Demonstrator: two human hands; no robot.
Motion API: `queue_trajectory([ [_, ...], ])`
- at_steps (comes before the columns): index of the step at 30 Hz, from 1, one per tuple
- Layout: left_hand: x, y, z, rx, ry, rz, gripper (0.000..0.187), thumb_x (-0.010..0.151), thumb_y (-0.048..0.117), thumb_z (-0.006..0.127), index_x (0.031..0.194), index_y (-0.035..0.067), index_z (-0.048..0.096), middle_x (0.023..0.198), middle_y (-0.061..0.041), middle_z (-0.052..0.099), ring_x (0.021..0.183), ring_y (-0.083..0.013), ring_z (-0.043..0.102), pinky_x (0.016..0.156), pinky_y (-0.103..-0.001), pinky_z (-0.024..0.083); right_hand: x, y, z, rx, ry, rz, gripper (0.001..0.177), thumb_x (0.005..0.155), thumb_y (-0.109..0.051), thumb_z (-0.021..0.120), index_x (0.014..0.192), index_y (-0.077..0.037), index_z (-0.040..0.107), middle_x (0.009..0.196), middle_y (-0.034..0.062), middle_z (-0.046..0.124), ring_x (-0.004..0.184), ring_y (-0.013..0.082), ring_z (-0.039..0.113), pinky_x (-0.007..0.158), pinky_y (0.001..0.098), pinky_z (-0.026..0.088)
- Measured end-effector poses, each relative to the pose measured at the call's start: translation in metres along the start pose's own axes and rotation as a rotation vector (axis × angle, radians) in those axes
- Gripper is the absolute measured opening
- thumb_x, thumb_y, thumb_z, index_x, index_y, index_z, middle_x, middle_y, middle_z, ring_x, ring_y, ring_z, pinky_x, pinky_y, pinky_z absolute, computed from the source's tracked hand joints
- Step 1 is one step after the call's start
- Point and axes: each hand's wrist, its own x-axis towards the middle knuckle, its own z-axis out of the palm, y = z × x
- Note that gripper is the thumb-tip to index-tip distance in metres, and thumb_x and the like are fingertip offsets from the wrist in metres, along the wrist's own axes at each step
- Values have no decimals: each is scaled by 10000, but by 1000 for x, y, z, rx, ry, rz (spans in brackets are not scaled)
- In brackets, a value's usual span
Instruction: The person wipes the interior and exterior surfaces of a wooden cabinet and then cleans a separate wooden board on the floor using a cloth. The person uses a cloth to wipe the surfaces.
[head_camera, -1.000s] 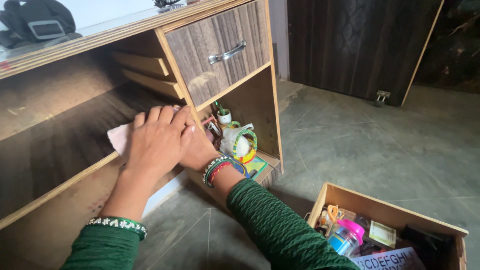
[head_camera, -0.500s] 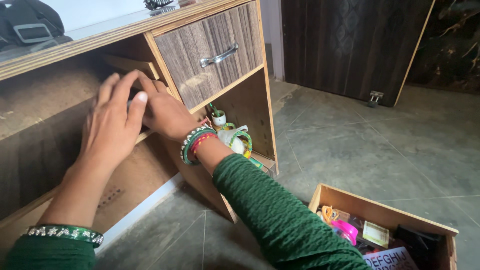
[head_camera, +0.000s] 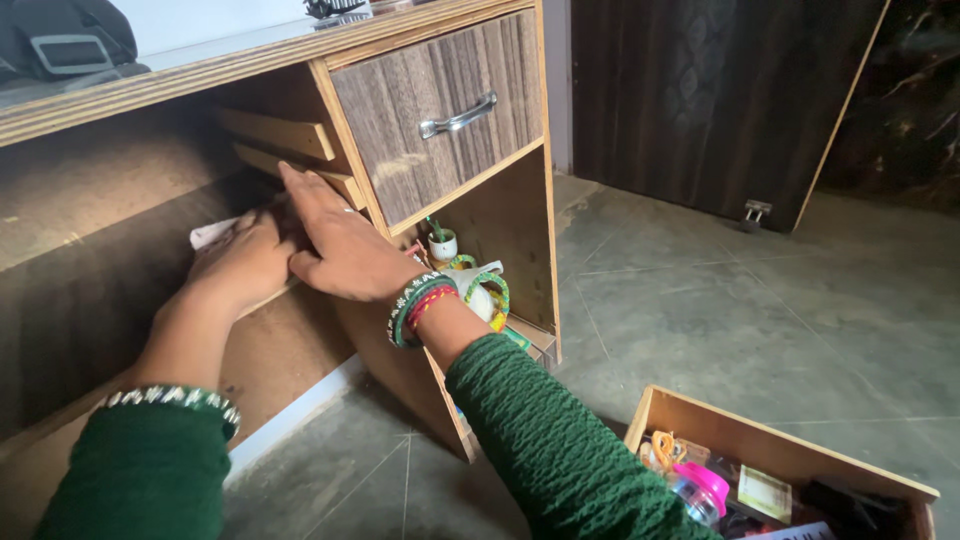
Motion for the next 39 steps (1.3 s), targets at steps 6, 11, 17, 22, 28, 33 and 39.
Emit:
queue_trajectory([
  [6,18,-4,9,-4,-43,131,727,920,492,491,1563,194,328,1632,-101,311,1485,-309,318,1164,-439,316,0,-10,0,36,16,41,811,1068,-545,367,1593,61,246,1662,292,294,1584,412,226,1284,436,211],
  [11,6,1,-2,-145,-50,201,676,963,500,448,1551,182,348,1640,-90,315,1494,-295,312,1160,-421,322,-2,-25,4,-179,36,79,809,1054,-622,304,1563,1,392,1635,257,373,1544,390,341,1248,454,282],
  [17,-34,9,-20,-277,-126,113,624,963,408,443,1543,183,394,1610,-85,406,1477,-277,379,1140,-412,367,-7,-31,0,-147,45,70,712,1062,-593,295,1579,-119,416,1620,222,422,1517,381,390,1184,482,356],
  [22,-30,3,-17,-312,-120,147,592,966,353,420,1516,136,430,1575,-127,456,1451,-289,429,1126,-411,392,-9,-34,2,-178,73,54,691,1073,-571,288,1580,-118,409,1604,222,440,1508,378,404,1164,484,361],
  [28,-7,-2,-7,-139,-1,171,597,1027,388,383,1545,93,373,1617,-172,354,1510,-336,299,1214,-472,253,-6,-40,9,-232,101,125,680,1072,-557,265,1584,-131,406,1597,211,457,1459,353,470,1154,472,378],
  [33,1,4,-8,-89,-12,17,675,1006,498,388,1595,188,277,1687,-96,211,1559,-289,185,1242,-551,144,-5,-42,9,-269,68,147,708,1055,-580,286,1582,-121,403,1590,215,446,1460,350,456,1153,482,357],
  [39,-2,5,-13,-62,-44,105,631,962,471,450,1524,183,434,1603,-107,426,1454,-325,416,1161,-471,370,-6,-45,13,-325,122,88,779,1030,-636,317,1578,-86,389,1613,176,452,1552,329,348,1195,478,335],
])
